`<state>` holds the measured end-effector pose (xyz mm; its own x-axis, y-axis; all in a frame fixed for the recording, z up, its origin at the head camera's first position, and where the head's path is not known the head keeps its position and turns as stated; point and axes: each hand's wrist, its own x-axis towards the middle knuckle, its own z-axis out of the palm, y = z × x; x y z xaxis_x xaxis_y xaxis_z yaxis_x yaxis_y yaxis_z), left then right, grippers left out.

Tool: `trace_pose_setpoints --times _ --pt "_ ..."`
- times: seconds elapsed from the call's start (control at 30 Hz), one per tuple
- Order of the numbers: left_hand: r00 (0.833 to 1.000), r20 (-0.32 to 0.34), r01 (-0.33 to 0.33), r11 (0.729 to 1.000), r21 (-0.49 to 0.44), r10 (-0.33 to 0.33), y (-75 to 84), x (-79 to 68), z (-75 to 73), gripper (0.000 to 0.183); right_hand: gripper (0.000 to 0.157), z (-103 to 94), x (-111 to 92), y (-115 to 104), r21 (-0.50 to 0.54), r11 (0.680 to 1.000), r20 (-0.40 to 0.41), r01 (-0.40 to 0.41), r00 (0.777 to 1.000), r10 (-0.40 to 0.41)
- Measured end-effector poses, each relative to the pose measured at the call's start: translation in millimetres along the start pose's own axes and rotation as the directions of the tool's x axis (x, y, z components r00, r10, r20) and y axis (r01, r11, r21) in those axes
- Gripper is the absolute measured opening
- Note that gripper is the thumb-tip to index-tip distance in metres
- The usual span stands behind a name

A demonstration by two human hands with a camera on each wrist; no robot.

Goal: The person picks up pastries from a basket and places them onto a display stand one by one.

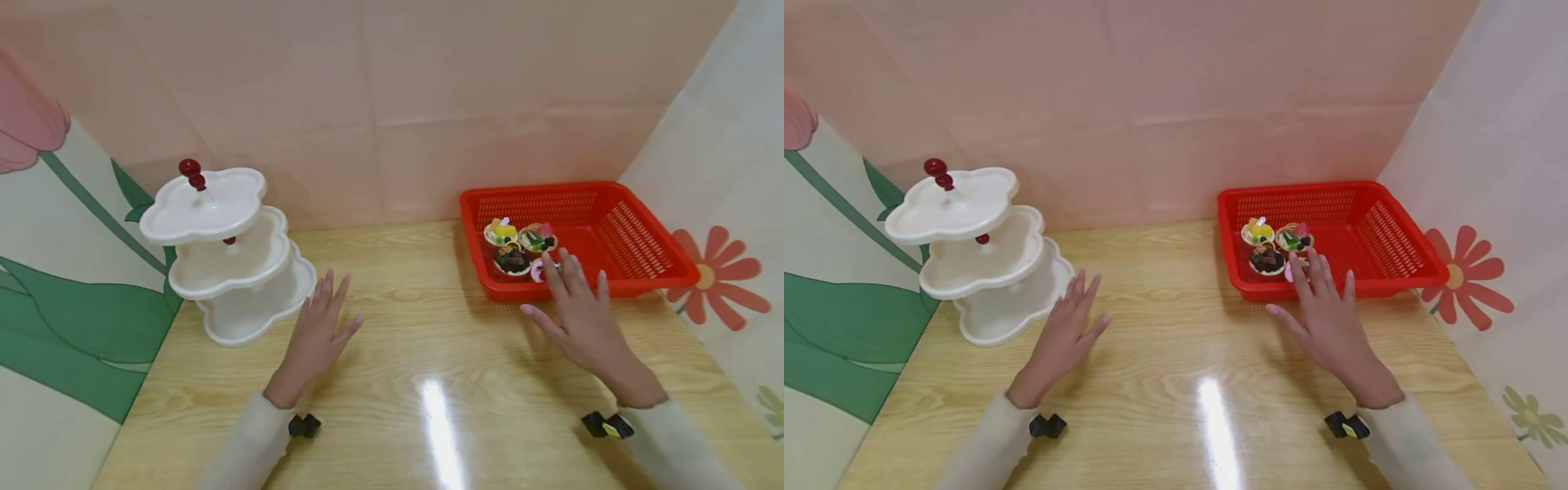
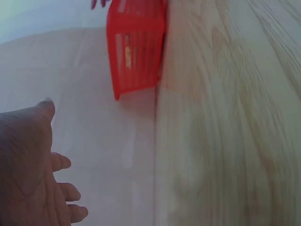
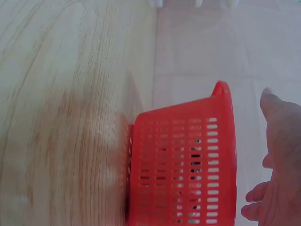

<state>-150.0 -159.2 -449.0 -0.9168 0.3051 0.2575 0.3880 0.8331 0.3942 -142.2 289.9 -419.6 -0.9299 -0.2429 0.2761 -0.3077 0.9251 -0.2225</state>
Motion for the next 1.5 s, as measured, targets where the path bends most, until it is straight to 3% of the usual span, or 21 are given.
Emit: trace_pose_setpoints --times 0.2,0.33,0.47,0.67,0.93,1.27,1.4,1.5 --pt "0.996 0.030 -0.072 0.978 -0.197 0.080 24.2 25.5 19.7 0.068 0.090 -6.2 -6.8 17.7 0.044 0.999 -0.025 -0.025 0.999 0.026" --pt "0.993 0.075 -0.061 0.944 -0.323 0.089 43.9 37.5 32.3 0.066 0.088 -12.2 -12.2 36.4 0.041 0.998 -0.020 -0.055 0.998 0.056" --pt "0.988 0.124 -0.036 0.915 -0.402 0.094 66.2 48.9 43.8 0.064 0.086 -17.3 -12.9 56.9 0.034 0.997 -0.022 -0.073 0.997 0.074" --pt "0.975 0.136 -0.096 0.881 -0.464 0.178 97.0 65.2 54.6 0.063 0.081 -26.0 -7.6 77.5 0.033 0.995 -0.037 -0.098 0.994 0.099" --pt "0.963 0.128 -0.148 0.864 -0.481 0.236 125.1 83.7 67.6 0.066 0.081 -35.3 -8.3 117.6 0.039 0.980 -0.039 -0.195 0.980 0.196" --pt "0.941 0.123 -0.232 0.868 -0.438 0.314 148.3 97.5 80.5 0.071 0.097 -40.4 -3.4 161.2 0.014 0.935 -0.017 -0.353 0.935 0.353" --pt "0.920 0.156 -0.282 0.883 -0.375 0.361 154.0 97.7 84.9 0.071 0.102 -42.2 -1.2 166.6 0.011 0.913 0.013 -0.408 0.913 0.407" --pt "0.901 0.184 -0.328 0.895 -0.303 0.392 156.6 97.9 86.3 0.070 0.102 -42.5 -2.7 167.4 0.024 0.909 0.040 -0.416 0.909 0.415"
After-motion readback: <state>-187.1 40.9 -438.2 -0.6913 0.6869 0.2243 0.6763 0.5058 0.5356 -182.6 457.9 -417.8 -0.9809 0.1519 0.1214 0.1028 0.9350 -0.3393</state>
